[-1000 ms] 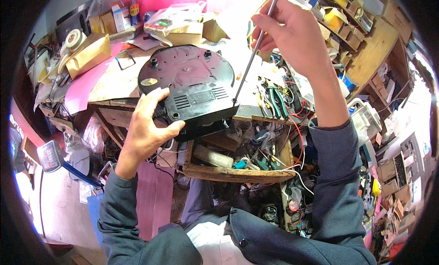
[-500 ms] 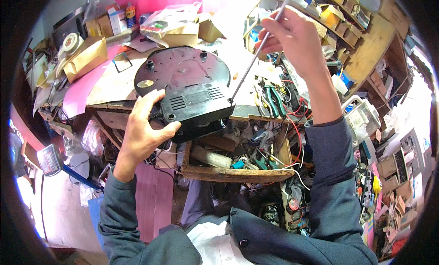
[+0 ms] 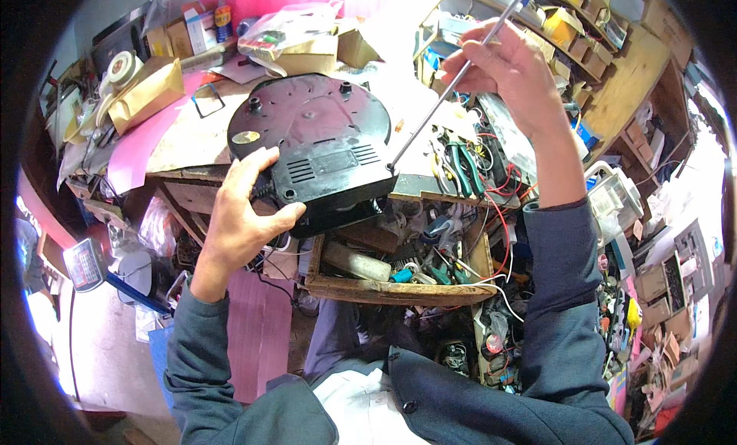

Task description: The person disassembles a black electronic device using a screwdriver, removes the casing, and inspects the internal wiring. They then reassemble the device and hand it to another person. Later, they disassemble a white electric kettle, remove its base, and inspect the heating element.

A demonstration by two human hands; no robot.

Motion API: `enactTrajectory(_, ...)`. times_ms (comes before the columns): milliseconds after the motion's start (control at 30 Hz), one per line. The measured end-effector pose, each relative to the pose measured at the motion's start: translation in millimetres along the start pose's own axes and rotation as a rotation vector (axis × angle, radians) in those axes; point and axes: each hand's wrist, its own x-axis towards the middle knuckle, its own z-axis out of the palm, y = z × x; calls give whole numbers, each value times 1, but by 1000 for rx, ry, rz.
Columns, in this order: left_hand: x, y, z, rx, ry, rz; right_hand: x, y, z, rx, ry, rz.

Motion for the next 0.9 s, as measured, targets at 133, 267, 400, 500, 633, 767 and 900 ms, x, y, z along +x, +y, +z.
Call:
enactTrajectory(133,0,-1,-2,36,-32,-35,-4,-33,15,-129,-138,12)
enactTrajectory(267,5,6,0,16,-32,-41,-2,-42,35,-253,-67,22)
enactTrajectory(400,7,2,3,25,-7,-8,0,-37,42,-249,-24,-12)
enactTrajectory(500,5,4,-1,68,-27,-14,9,-32,35,-72,158,-75)
enactTrajectory(633,-2,0,-11,-52,-28,-22,29,-6,8,-99,353,-15)
enactTrajectory(767,-3,-30,-20,-514,189,-186,5,92,25,-87,249,114)
enactTrajectory(900,8,-85,-13,-687,373,-424,-55,216,34,-598,196,52)
